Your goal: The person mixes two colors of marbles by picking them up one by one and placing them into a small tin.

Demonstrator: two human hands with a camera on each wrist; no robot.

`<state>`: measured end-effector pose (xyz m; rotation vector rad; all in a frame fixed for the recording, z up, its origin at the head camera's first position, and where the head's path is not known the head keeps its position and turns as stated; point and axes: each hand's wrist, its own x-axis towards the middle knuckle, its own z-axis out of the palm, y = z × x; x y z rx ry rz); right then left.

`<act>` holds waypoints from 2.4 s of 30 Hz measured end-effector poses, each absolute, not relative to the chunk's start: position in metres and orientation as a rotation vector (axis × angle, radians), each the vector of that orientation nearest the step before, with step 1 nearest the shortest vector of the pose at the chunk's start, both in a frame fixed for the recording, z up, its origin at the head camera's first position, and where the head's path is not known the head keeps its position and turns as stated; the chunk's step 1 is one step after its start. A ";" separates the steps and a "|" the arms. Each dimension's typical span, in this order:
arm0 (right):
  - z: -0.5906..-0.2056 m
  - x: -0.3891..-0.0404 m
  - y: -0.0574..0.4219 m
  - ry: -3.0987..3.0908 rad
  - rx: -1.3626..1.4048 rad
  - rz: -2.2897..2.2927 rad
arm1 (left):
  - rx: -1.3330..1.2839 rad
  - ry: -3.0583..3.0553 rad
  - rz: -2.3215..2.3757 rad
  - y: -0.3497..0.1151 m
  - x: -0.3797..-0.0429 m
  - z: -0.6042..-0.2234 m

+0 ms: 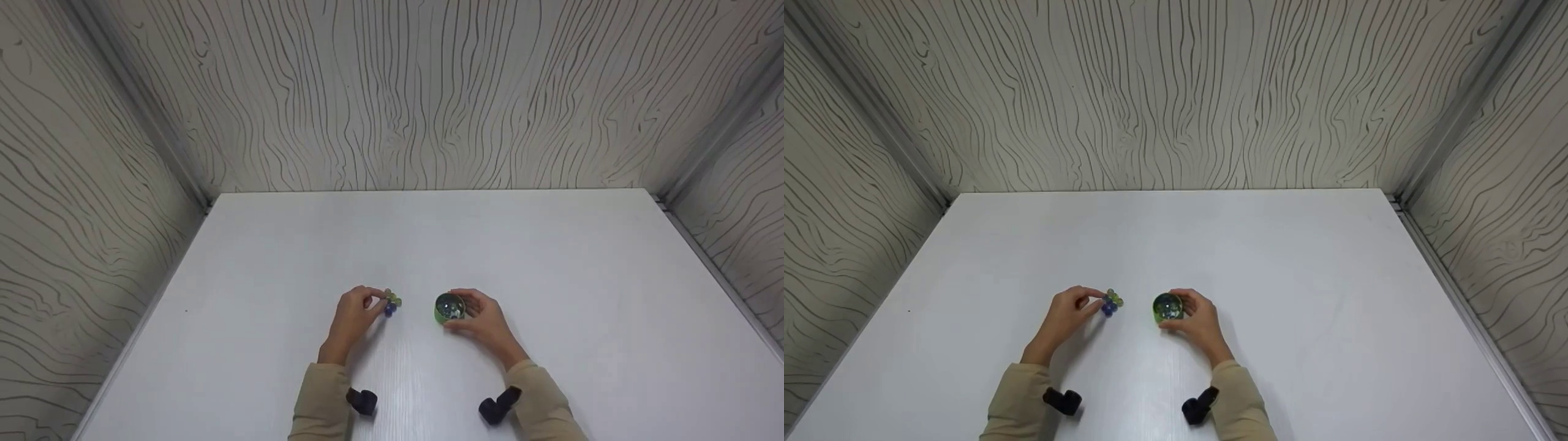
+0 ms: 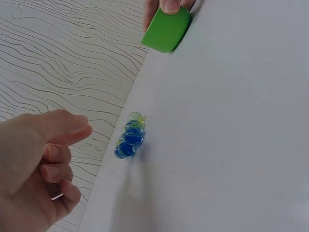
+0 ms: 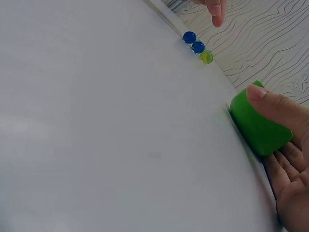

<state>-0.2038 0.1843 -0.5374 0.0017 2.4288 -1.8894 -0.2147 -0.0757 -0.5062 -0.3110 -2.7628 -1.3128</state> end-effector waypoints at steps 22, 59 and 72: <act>-0.536 -0.203 0.183 2.433 0.014 -1.899 | -0.315 -2.757 -1.369 -0.082 -0.218 -0.519; -0.538 -0.203 0.184 2.408 0.003 -1.906 | -0.101 -2.844 -1.504 -0.079 -0.217 -0.528; -0.535 -0.202 0.184 2.403 0.038 -1.903 | -0.171 -2.800 -1.488 -0.080 -0.216 -0.527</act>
